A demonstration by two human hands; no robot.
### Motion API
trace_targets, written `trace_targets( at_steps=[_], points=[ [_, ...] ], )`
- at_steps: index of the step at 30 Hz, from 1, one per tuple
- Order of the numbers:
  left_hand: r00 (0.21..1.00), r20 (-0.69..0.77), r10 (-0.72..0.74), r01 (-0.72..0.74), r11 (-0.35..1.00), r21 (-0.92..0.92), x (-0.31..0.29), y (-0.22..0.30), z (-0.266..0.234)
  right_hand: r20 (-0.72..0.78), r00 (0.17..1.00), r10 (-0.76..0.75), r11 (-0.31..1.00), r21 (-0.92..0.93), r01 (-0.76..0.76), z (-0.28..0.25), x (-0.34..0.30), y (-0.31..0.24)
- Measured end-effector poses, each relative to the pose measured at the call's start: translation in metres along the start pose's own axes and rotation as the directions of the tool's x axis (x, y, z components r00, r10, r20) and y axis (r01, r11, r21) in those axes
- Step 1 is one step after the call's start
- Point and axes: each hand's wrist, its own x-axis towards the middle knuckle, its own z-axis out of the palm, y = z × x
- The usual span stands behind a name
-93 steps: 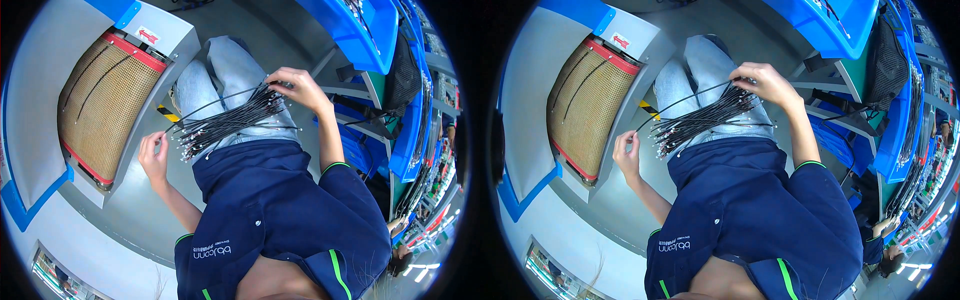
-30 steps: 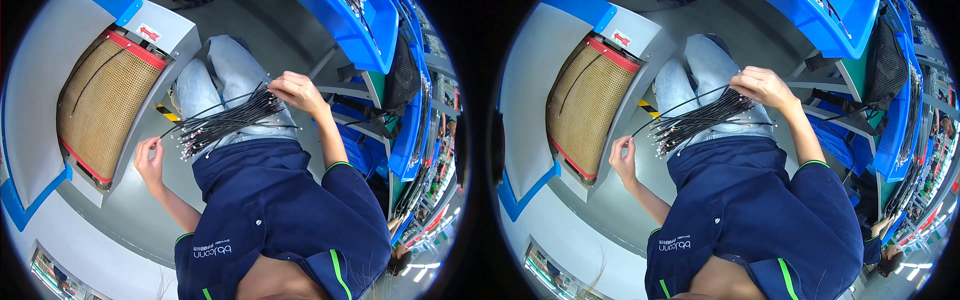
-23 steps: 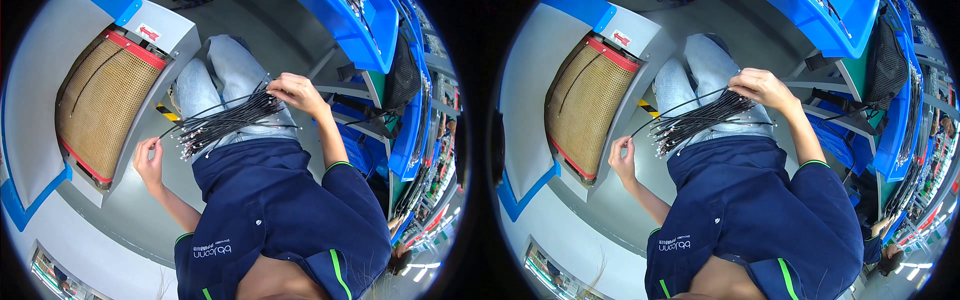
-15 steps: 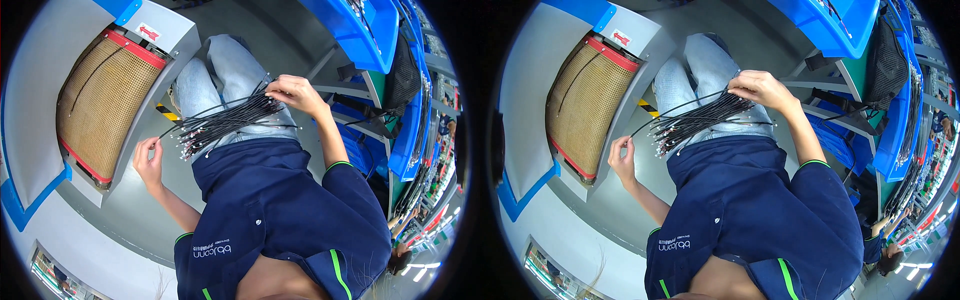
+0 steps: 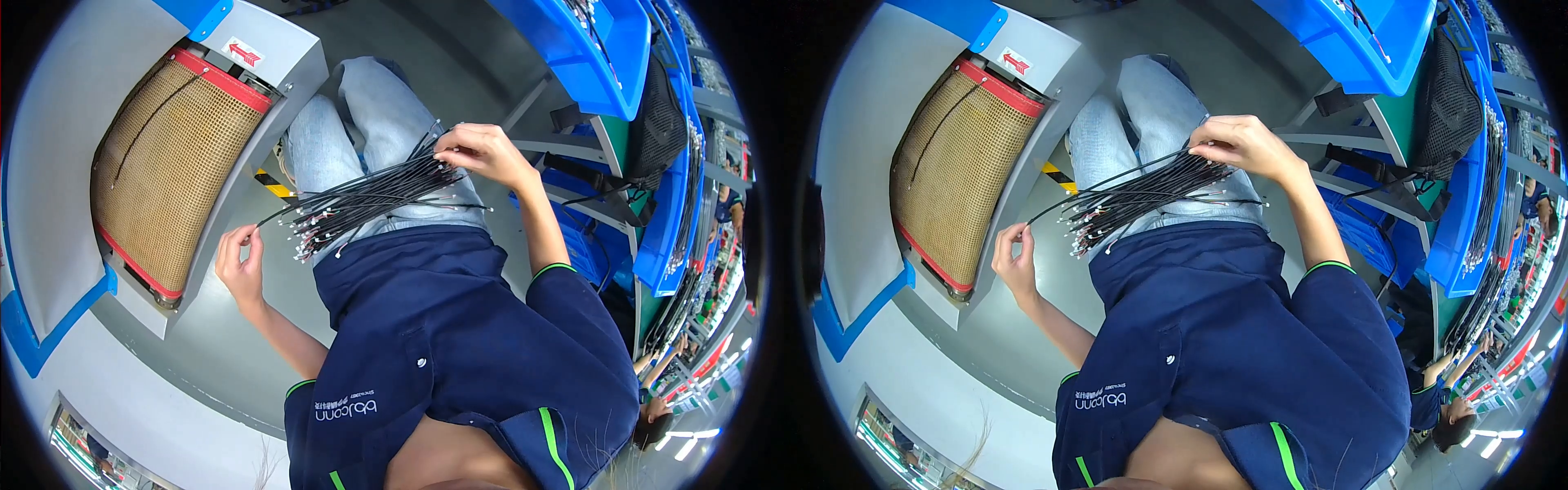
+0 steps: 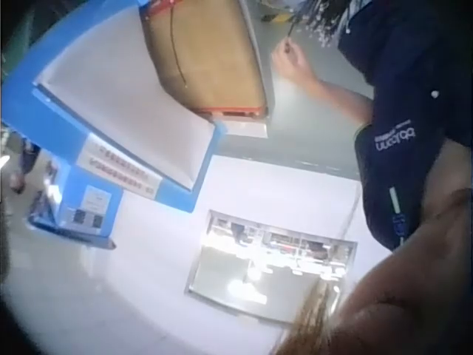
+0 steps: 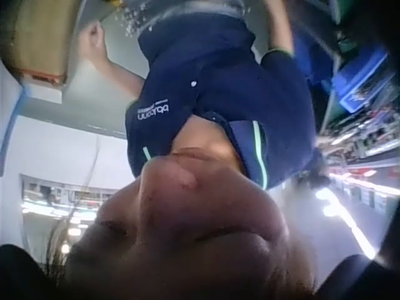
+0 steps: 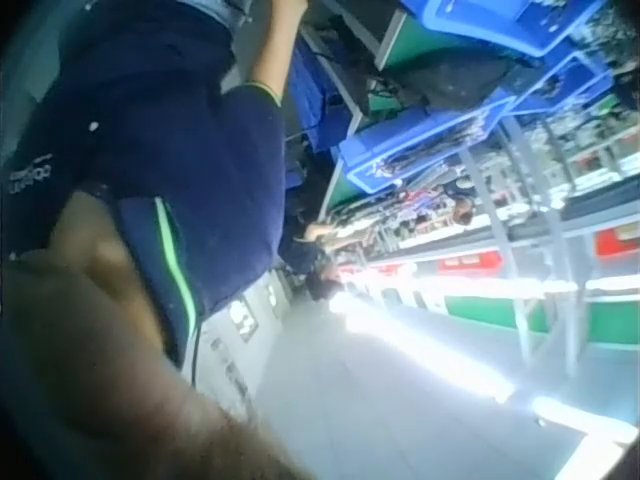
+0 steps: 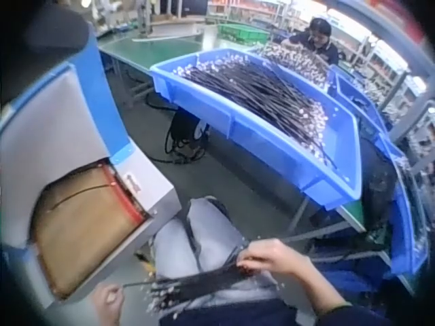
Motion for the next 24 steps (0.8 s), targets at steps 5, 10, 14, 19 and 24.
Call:
trace_targets(
  at_steps=[5, 10, 14, 19, 24],
  points=[
    [1.0, 0.002, -0.003, 0.003, 1.0, 0.01, 0.0, 0.0, 0.0, -0.018, 0.999, 0.028, 0.999, 0.027, -0.027, 0.0, 0.0, 0.0],
    [1.0, -0.017, -0.02, 0.021, 1.0, 0.012, 0.0, -0.001, 0.0, -0.004, 0.999, 0.05, 0.997, 0.056, -0.05, 0.002, 0.002, 0.0],
    [1.0, -0.01, -0.005, 0.005, 1.0, -0.001, 0.002, 0.0, 0.0, 0.047, 0.996, 0.079, 0.996, 0.036, -0.081, 0.004, 0.004, 0.0],
    [1.0, -0.017, -0.007, 0.007, 1.0, -0.004, 0.001, -0.005, -0.002, 0.108, 0.994, 0.034, 0.999, 0.004, -0.034, 0.007, 0.007, 0.0],
    [1.0, -0.01, -0.02, 0.021, 1.0, 0.011, 0.002, -0.007, -0.007, 0.12, 0.993, -0.018, 0.999, -0.045, 0.024, 0.008, 0.01, -0.004]
  ],
)
